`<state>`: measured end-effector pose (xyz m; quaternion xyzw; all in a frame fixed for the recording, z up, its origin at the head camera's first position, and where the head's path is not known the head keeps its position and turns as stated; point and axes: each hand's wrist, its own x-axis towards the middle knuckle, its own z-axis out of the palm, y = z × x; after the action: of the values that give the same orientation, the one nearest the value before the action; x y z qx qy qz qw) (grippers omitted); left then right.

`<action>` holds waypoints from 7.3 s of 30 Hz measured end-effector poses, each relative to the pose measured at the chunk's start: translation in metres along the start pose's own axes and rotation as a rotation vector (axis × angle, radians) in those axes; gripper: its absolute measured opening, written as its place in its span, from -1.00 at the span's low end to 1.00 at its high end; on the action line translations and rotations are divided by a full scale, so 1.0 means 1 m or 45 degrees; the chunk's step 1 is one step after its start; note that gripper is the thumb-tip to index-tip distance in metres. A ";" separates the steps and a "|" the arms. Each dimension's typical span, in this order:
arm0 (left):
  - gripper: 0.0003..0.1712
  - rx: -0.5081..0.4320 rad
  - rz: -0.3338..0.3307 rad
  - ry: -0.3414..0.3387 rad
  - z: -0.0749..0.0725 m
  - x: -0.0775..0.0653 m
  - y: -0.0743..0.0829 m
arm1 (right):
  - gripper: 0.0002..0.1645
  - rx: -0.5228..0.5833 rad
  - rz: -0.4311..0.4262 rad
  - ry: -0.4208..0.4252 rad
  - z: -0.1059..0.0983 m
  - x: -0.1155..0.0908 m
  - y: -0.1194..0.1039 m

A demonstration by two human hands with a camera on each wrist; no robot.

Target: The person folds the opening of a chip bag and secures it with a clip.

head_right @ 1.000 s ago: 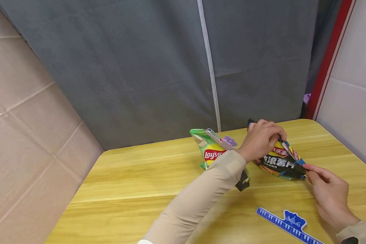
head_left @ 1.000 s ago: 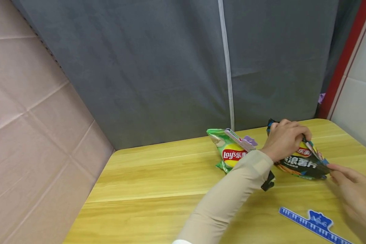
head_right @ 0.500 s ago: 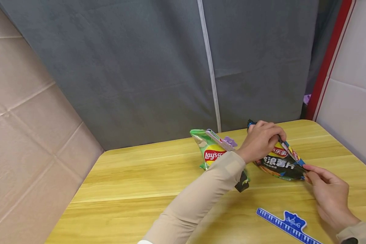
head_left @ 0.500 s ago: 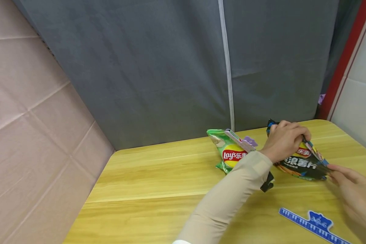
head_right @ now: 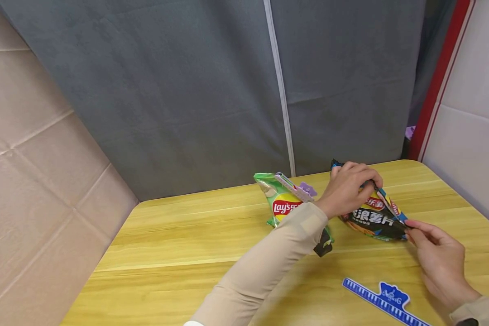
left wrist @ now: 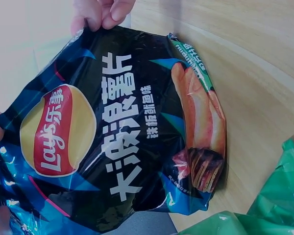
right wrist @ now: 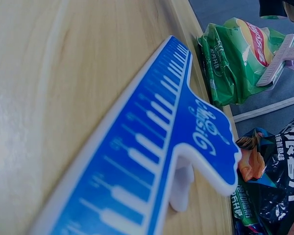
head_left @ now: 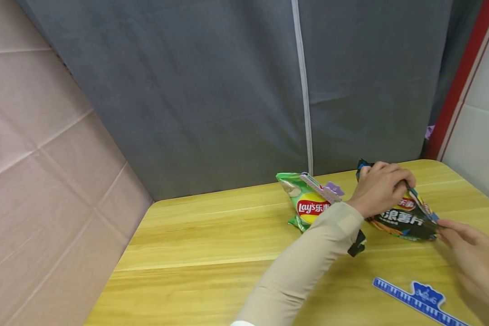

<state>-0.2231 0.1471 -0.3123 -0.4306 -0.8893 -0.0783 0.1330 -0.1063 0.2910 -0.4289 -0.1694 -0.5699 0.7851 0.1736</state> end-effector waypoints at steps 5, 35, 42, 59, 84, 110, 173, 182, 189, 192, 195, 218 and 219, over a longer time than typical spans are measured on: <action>-0.71 -0.018 -0.013 -0.005 0.000 0.000 0.000 | -0.80 -0.060 0.015 0.048 -0.001 0.002 0.002; -0.86 -0.049 0.028 0.045 -0.001 -0.003 -0.003 | -0.72 -0.573 0.142 0.132 0.002 0.006 -0.005; -0.87 0.004 0.045 0.052 -0.001 -0.003 -0.002 | -0.43 -0.715 0.227 0.217 0.007 0.007 -0.006; -0.84 -0.016 0.063 0.038 -0.003 -0.003 -0.003 | -0.81 -0.589 0.173 0.191 0.006 0.005 -0.007; -0.83 -0.068 -0.002 -0.012 -0.003 -0.001 -0.004 | -0.84 -0.498 0.126 0.192 0.007 0.005 -0.007; -0.73 0.011 0.034 -0.095 -0.004 -0.002 -0.004 | -0.37 -0.631 0.127 0.239 0.006 0.008 0.002; -0.72 -0.037 0.102 -0.192 -0.008 0.000 -0.010 | -0.57 -0.422 0.152 0.100 -0.015 0.021 0.009; -0.72 -0.020 0.097 -0.178 -0.008 -0.001 -0.010 | -0.57 -0.733 0.109 0.115 -0.014 0.017 0.004; -0.72 -0.030 0.087 -0.178 -0.007 0.000 -0.010 | -0.73 -0.558 0.030 0.058 -0.009 0.003 -0.008; -0.72 -0.027 0.088 -0.175 -0.007 -0.001 -0.010 | -0.70 -0.586 -0.008 0.027 -0.010 0.000 -0.010; -0.72 -0.014 0.091 -0.160 -0.007 -0.002 -0.011 | -0.67 -0.600 -0.095 -0.003 -0.012 -0.002 -0.010; -0.72 -0.002 0.091 -0.145 -0.007 -0.003 -0.013 | -0.76 -0.720 -0.077 -0.303 -0.040 -0.007 0.022; -0.72 -0.003 0.089 -0.146 -0.007 -0.003 -0.013 | -0.76 -0.755 -0.073 -0.323 -0.040 -0.007 0.023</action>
<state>-0.2304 0.1353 -0.3070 -0.4655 -0.8796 -0.0500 0.0840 -0.0833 0.3148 -0.4619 -0.0972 -0.7955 0.5944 0.0664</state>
